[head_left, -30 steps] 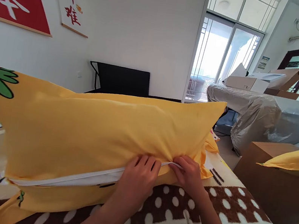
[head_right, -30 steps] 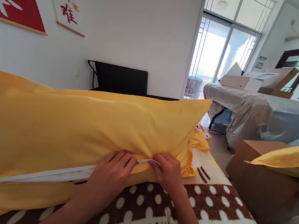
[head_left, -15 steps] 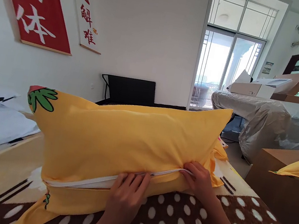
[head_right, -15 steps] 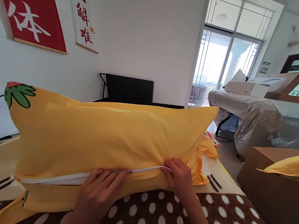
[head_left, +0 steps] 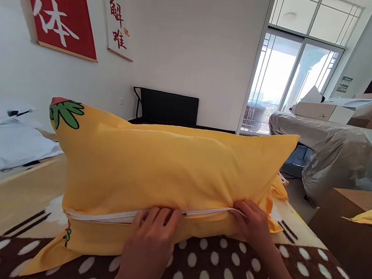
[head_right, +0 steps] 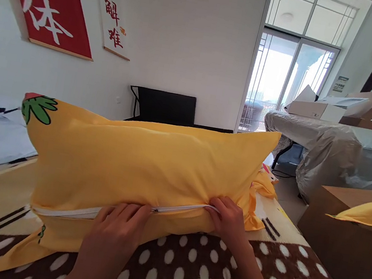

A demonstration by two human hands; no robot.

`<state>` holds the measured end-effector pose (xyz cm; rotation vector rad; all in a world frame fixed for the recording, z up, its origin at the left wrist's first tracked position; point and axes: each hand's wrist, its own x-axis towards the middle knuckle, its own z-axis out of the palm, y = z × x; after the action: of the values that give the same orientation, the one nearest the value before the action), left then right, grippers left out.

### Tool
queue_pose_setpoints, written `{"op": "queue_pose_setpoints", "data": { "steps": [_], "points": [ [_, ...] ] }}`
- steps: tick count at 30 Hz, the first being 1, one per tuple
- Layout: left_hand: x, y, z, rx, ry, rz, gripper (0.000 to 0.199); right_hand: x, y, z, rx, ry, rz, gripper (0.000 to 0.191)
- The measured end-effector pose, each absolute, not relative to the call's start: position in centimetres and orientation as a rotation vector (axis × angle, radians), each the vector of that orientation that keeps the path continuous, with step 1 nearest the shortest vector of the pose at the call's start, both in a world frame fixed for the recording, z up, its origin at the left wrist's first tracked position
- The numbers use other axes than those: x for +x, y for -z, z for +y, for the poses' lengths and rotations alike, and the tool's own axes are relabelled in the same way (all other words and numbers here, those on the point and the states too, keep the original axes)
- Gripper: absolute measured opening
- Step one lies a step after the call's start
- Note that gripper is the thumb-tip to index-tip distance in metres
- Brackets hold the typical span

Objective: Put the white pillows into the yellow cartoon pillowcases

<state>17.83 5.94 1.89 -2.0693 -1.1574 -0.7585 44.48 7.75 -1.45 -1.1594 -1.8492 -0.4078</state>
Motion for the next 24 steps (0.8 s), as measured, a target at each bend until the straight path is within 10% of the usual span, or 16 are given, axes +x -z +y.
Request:
{"op": "queue_pose_setpoints", "data": {
  "steps": [24],
  "points": [
    [17.7, -1.1, 6.1, -2.286, 0.802, -1.062, 0.015, 44.6, 1.3, 8.0, -1.185, 0.423, -1.829, 0.025]
  ]
}}
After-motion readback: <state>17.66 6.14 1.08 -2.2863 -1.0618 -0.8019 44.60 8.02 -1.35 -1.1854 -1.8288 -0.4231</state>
